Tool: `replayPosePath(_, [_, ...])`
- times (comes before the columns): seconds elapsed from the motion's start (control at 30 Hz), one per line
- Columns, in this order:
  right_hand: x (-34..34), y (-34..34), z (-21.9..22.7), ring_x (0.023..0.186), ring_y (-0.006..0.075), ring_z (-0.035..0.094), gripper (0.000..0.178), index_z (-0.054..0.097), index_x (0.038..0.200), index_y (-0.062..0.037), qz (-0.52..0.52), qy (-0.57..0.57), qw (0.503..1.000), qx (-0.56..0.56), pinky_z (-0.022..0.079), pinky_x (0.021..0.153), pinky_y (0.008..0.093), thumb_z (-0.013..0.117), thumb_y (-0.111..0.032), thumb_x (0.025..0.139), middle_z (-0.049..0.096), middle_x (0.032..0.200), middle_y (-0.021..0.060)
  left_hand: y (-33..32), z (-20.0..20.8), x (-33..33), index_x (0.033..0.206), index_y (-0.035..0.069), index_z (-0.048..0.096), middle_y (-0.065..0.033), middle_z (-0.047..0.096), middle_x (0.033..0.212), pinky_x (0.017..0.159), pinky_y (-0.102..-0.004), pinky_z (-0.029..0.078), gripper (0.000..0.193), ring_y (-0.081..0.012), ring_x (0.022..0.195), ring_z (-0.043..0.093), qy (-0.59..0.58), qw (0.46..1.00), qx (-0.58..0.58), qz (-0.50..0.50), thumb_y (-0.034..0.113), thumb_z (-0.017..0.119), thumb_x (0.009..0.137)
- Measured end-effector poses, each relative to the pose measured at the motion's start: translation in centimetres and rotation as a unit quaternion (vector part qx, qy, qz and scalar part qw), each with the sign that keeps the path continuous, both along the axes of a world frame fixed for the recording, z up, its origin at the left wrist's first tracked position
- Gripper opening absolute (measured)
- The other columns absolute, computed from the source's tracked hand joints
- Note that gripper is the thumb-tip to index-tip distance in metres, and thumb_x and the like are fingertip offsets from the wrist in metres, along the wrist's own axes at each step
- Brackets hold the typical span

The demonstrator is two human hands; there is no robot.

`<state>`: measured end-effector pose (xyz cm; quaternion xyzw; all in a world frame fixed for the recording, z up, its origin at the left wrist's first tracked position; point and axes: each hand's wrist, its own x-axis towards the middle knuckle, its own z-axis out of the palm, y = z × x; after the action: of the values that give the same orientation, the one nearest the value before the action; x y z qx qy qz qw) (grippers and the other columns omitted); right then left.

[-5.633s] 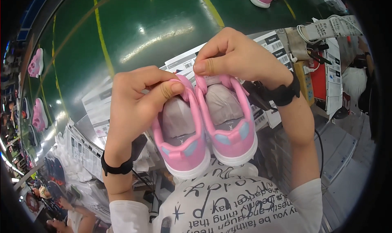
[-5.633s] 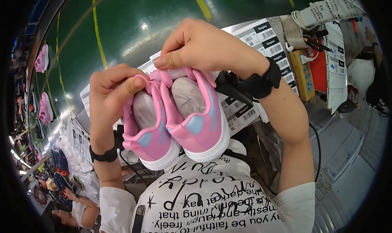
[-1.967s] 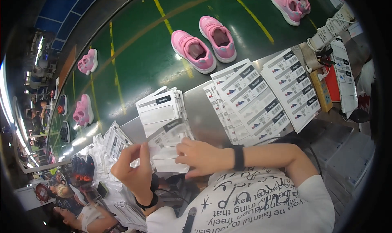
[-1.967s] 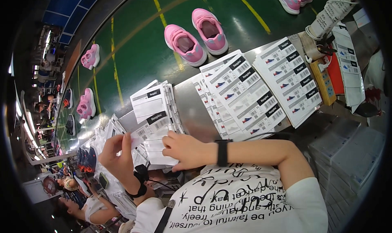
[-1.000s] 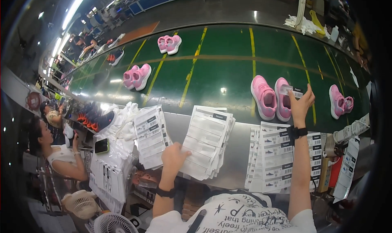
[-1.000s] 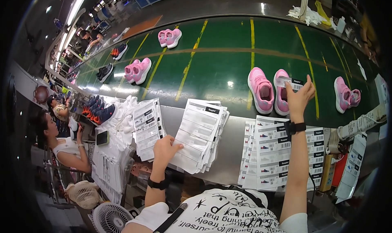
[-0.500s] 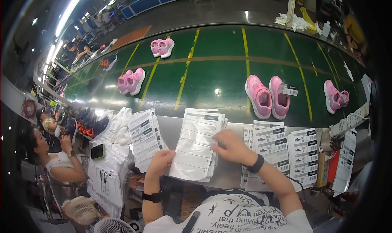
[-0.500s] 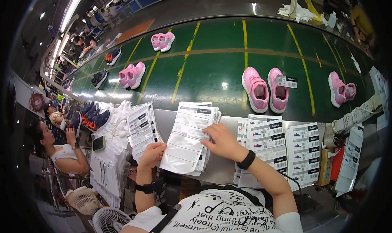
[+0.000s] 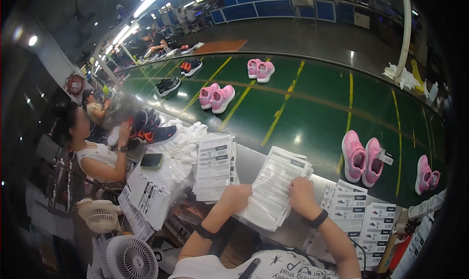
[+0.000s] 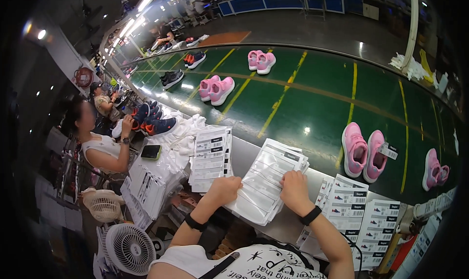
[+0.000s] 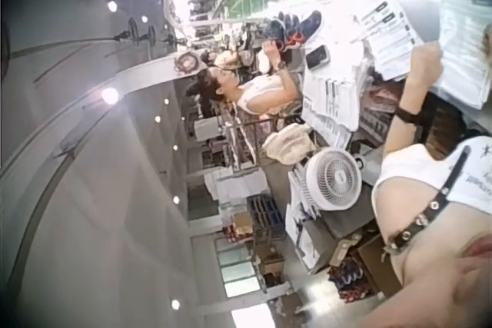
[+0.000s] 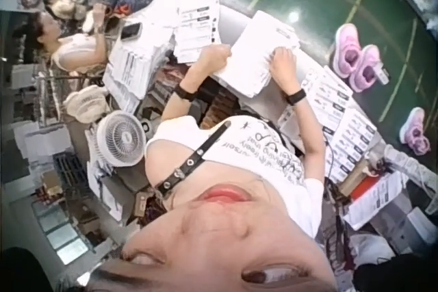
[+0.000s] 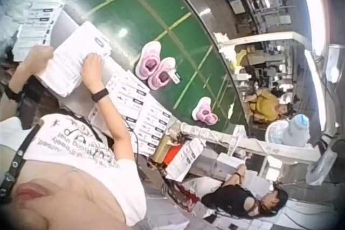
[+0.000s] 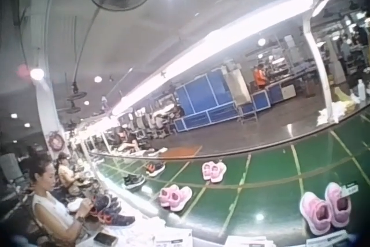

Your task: Inspect shoe quality and organize corresponding product labels in a manufacturing environment.

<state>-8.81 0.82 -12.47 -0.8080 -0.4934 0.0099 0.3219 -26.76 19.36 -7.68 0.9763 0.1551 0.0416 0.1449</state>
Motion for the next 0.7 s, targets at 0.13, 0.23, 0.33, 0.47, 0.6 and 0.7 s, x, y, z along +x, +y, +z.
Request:
replayPosePath(0.13, [2.2,-0.5,-0.1,0.085,0.0350,0.056,0.007,0.057,0.087,-0.0018,-0.035,0.069,0.997,-0.027,0.040,0.079,0.0465,0.062,-0.006,0.084,0.061,0.084,0.0160,2.4,0.3,-0.5,0.084,0.003,0.061,-0.0118,0.063,0.070,0.056,-0.0409,0.047,0.014,-0.0285,0.059,0.062,-0.096,0.994,-0.003,-0.049,0.016,0.061,0.090])
replayPosePath(0.23, [3.3,-0.9,-1.1,0.083,0.0386,0.057,0.008,0.056,0.088,-0.0007,-0.042,0.094,0.995,-0.006,0.042,0.075,0.0485,0.061,-0.006,0.085,0.061,0.082,0.0179,3.7,1.0,-0.6,0.082,0.003,0.061,-0.0011,0.055,0.063,0.052,-0.0294,0.042,0.020,-0.0114,0.054,0.053,-0.064,0.936,-0.343,0.051,0.018,0.060,0.095])
replayPosePath(0.33, [3.4,-0.6,-1.2,0.080,0.0408,0.058,0.008,0.055,0.087,-0.0004,-0.050,0.114,0.992,0.023,0.044,0.071,0.0502,0.061,-0.006,0.085,0.062,0.081,0.0197,4.5,-0.7,-0.6,0.087,-0.002,0.066,0.0005,0.057,0.068,0.057,-0.0254,0.042,0.023,-0.0074,0.064,0.052,-0.048,0.863,-0.488,0.119,0.020,0.060,0.093])
replayPosePath(0.47, [3.5,-0.2,-1.8,0.079,0.0419,0.059,0.008,0.054,0.087,0.0001,-0.051,0.139,0.988,0.042,0.044,0.069,0.0509,0.060,-0.004,0.086,0.061,0.080,0.0217,5.1,-2.8,-1.4,0.091,-0.002,0.068,-0.0024,0.062,0.072,0.061,-0.0266,0.046,0.026,-0.0086,0.067,0.056,-0.056,0.869,-0.462,0.168,0.022,0.060,0.094])
replayPosePath(0.6, [2.9,0.0,-1.1,0.080,0.0421,0.059,0.008,0.053,0.088,0.0008,-0.062,0.168,0.983,0.041,0.044,0.071,0.0505,0.059,-0.004,0.086,0.061,0.081,0.0225,5.1,-2.6,-3.1,0.097,-0.005,0.068,-0.0064,0.066,0.075,0.064,-0.0303,0.048,0.029,-0.0138,0.069,0.060,-0.138,0.885,-0.389,0.215,0.023,0.062,0.092])
replayPosePath(0.7, [3.0,-0.2,-1.3,0.083,0.0412,0.059,0.006,0.053,0.089,0.0015,-0.077,0.168,0.982,0.028,0.045,0.073,0.0472,0.055,-0.004,0.087,0.059,0.082,0.0224,2.7,0.8,-2.4,0.096,-0.004,0.068,-0.0126,0.069,0.079,0.067,-0.0325,0.050,0.031,-0.0183,0.071,0.063,-0.109,0.913,-0.319,0.229,0.026,0.063,0.091])
